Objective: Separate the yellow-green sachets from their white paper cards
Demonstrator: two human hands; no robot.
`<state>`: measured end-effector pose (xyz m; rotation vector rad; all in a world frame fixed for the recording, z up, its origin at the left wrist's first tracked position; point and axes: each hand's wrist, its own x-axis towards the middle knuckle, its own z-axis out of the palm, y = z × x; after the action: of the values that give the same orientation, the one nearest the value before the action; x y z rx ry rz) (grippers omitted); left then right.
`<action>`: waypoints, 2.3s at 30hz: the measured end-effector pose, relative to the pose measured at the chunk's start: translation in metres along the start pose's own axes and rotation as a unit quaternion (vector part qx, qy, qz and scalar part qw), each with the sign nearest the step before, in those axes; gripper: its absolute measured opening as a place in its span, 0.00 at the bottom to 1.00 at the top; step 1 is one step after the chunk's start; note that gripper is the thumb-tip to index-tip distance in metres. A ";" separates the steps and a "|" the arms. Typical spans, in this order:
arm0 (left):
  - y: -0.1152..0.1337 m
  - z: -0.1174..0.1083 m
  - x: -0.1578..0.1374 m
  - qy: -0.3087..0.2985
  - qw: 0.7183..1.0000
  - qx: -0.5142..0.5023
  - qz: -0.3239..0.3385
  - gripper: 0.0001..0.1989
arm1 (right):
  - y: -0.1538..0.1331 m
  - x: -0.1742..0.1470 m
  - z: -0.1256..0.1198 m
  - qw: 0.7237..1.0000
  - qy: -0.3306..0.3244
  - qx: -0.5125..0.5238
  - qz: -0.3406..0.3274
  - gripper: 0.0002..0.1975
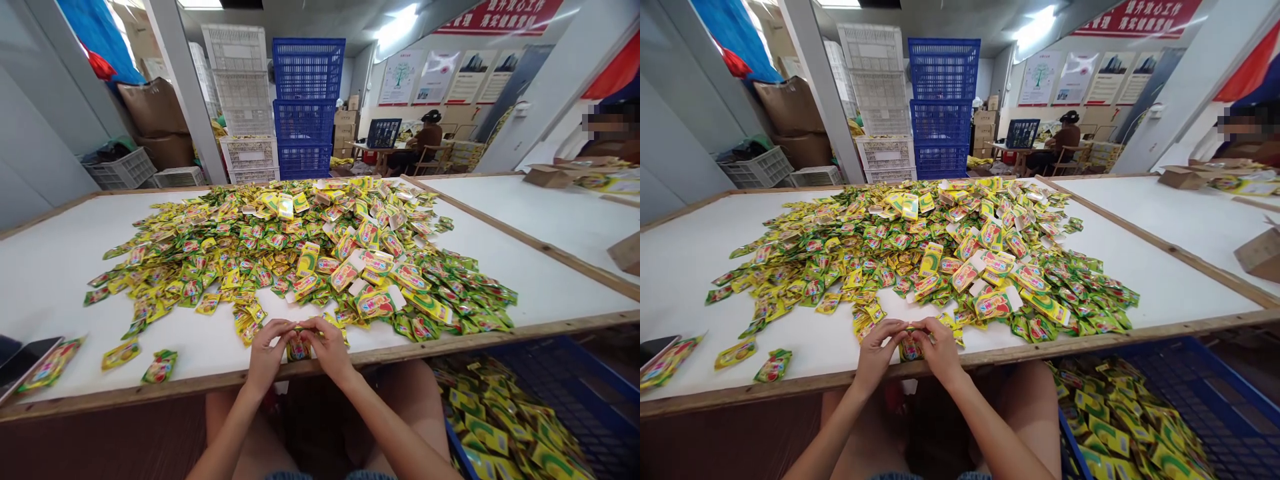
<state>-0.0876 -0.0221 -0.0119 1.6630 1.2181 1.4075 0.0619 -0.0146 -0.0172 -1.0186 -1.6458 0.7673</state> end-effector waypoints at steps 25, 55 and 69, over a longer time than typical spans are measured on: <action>-0.015 0.006 -0.004 0.006 0.989 -0.069 -0.129 0.11 | 0.041 0.006 -0.132 0.928 0.161 -0.253 0.219 0.16; -0.010 0.005 -0.001 -0.044 0.969 -0.181 -0.161 0.18 | 0.063 0.082 -0.050 0.894 -0.129 -0.429 -0.006 0.12; -0.010 0.004 0.000 -0.042 0.974 -0.153 -0.158 0.18 | 0.065 0.094 -0.051 0.937 -0.071 -0.339 0.042 0.14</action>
<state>-0.0863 -0.0183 -0.0214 1.2431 1.0974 1.2407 0.1147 0.0982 -0.0186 -1.5456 -2.0643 0.3178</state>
